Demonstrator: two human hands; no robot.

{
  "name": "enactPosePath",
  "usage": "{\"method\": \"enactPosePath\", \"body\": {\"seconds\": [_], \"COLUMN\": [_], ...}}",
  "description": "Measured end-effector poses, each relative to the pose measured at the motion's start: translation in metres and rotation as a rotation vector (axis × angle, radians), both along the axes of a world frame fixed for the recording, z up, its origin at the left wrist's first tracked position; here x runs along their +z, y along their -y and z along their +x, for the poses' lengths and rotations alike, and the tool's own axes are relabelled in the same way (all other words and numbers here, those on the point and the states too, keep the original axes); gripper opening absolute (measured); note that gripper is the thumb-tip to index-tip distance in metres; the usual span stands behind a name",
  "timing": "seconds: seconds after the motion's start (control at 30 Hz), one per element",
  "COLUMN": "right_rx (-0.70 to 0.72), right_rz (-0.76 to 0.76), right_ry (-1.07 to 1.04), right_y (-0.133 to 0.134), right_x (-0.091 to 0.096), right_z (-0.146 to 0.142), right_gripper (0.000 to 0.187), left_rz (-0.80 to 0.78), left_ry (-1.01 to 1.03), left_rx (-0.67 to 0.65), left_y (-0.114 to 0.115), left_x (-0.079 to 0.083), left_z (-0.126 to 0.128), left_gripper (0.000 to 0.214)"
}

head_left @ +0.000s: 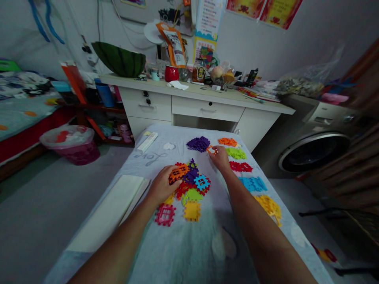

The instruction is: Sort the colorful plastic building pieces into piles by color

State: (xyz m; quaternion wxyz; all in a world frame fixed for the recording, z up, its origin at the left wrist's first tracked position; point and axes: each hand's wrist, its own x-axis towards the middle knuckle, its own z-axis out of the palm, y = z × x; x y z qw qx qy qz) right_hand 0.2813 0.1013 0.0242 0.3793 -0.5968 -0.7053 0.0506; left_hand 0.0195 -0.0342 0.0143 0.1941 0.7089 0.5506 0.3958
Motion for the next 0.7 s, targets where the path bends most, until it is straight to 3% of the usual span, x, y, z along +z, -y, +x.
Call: {"method": "enactPosePath", "body": {"seconds": [0.17, 0.37, 0.53, 0.7], "right_rx": [-0.112, -0.335, -0.357, -0.356], "right_rz": [-0.051, -0.324, -0.367, -0.354], "right_ry": [0.148, 0.288, 0.326, 0.308], "right_y": [-0.052, -0.098, -0.117, -0.118], "right_x": [0.024, 0.037, 0.037, 0.031], "right_z": [0.037, 0.078, 0.089, 0.092], "right_gripper": [0.026, 0.029, 0.026, 0.033], "left_rz": [0.02, 0.026, 0.013, -0.012], "left_ry": [0.015, 0.029, 0.058, 0.082], "left_rx": [-0.006, 0.022, 0.046, 0.052], "left_y": [-0.001, -0.001, 0.001, 0.002], "left_x": [-0.003, -0.001, 0.002, 0.005], "left_z": [-0.002, -0.002, -0.001, -0.001], "left_gripper": [0.039, 0.037, 0.035, 0.034]}}
